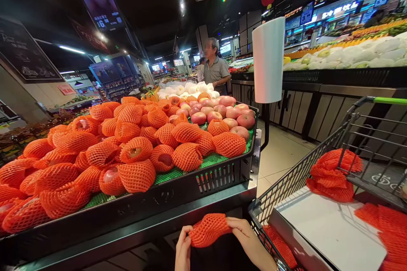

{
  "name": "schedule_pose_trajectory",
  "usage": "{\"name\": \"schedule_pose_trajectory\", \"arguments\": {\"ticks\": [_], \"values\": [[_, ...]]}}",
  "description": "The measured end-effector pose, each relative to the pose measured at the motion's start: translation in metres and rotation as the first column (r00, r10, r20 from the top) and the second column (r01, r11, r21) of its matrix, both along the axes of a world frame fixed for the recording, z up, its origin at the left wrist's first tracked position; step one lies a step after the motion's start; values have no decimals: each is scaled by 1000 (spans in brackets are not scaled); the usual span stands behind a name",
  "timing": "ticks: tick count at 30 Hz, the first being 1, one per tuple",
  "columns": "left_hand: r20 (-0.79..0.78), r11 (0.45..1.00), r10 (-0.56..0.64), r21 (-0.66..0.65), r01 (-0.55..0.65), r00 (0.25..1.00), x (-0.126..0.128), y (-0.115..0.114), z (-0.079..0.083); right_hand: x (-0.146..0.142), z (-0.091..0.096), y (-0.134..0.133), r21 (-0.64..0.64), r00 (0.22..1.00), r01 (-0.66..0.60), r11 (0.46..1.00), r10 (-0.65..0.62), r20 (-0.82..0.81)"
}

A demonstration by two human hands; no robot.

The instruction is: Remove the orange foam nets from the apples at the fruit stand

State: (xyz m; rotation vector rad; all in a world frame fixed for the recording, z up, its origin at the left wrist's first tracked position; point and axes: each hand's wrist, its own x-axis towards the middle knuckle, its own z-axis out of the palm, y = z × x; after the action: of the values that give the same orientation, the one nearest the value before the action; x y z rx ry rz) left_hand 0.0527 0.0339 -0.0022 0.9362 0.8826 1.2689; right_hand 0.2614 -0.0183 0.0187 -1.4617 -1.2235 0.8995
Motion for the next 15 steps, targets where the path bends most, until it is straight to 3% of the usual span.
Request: {"name": "schedule_pose_trajectory", "arguments": {"ticks": [3, 7, 10, 15], "values": [[82, 994, -98, -48, 102, 992, -1, -1, 0, -1, 15, 2, -5, 980, -193, 981, 193, 42], [227, 988, -128, -58, 144, 966, 2, -4, 2, -7, 36, 3, -34, 908, -418, 908, 416, -47], [235, 988, -131, -52, 147, 963, 3, -2, 2, -9, 36, 3, -24, 895, -437, 899, 432, -115], [60, 965, -235, -104, 241, 970, -5, -3, -3, -5, 18, 3, -1, 904, -406, 914, 401, -146]]}}
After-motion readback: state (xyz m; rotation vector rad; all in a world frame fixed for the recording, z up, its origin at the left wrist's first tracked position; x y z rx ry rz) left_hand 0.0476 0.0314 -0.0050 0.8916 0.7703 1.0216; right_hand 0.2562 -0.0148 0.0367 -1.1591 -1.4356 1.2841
